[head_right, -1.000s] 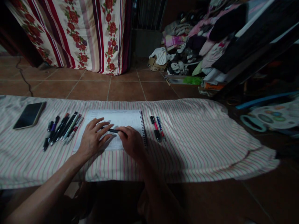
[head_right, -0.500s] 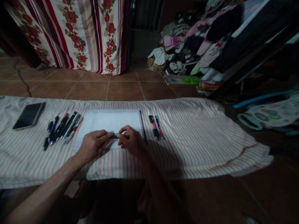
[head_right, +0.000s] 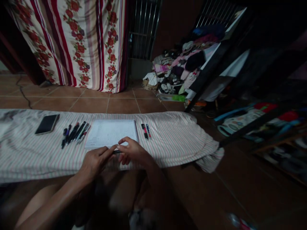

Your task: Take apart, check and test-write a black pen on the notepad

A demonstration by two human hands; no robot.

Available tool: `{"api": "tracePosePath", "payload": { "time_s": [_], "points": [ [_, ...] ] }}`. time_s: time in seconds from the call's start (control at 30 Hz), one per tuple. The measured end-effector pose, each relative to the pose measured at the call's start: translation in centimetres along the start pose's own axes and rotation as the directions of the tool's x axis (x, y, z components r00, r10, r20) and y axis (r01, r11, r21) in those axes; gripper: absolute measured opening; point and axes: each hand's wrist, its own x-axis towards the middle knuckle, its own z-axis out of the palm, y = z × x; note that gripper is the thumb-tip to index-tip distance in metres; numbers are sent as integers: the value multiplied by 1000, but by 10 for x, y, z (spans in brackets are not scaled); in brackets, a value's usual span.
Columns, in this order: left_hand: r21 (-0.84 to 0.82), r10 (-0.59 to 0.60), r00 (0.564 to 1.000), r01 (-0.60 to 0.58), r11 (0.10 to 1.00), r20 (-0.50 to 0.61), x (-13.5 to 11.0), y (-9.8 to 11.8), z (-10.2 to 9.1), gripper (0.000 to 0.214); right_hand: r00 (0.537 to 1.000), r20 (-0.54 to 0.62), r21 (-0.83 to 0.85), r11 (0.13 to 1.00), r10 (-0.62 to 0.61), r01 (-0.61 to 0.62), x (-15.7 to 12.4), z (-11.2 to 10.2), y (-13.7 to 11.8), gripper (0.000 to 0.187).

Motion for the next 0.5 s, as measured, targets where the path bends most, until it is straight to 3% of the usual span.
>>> {"api": "tracePosePath", "payload": {
  "time_s": [0.2,0.37,0.43,0.5],
  "points": [
    [-4,-55,994,55,998,-98,-31,31,-54,28,998,55,17,1000,-10,9,-47,42,-23,40],
    [-175,-252,963,234,957,-94,-65,54,-91,28,996,90,-85,996,17,-9,-80,73,-37,40],
    [-370,-404,912,353,860,-70,-78,60,-99,27,999,36,-102,994,-38,41,-92,83,-44,40],
    [-599,-574,819,457,658,-6,-88,67,-105,25,993,-34,-70,992,-109,106,-102,92,-52,38]
  ]
}}
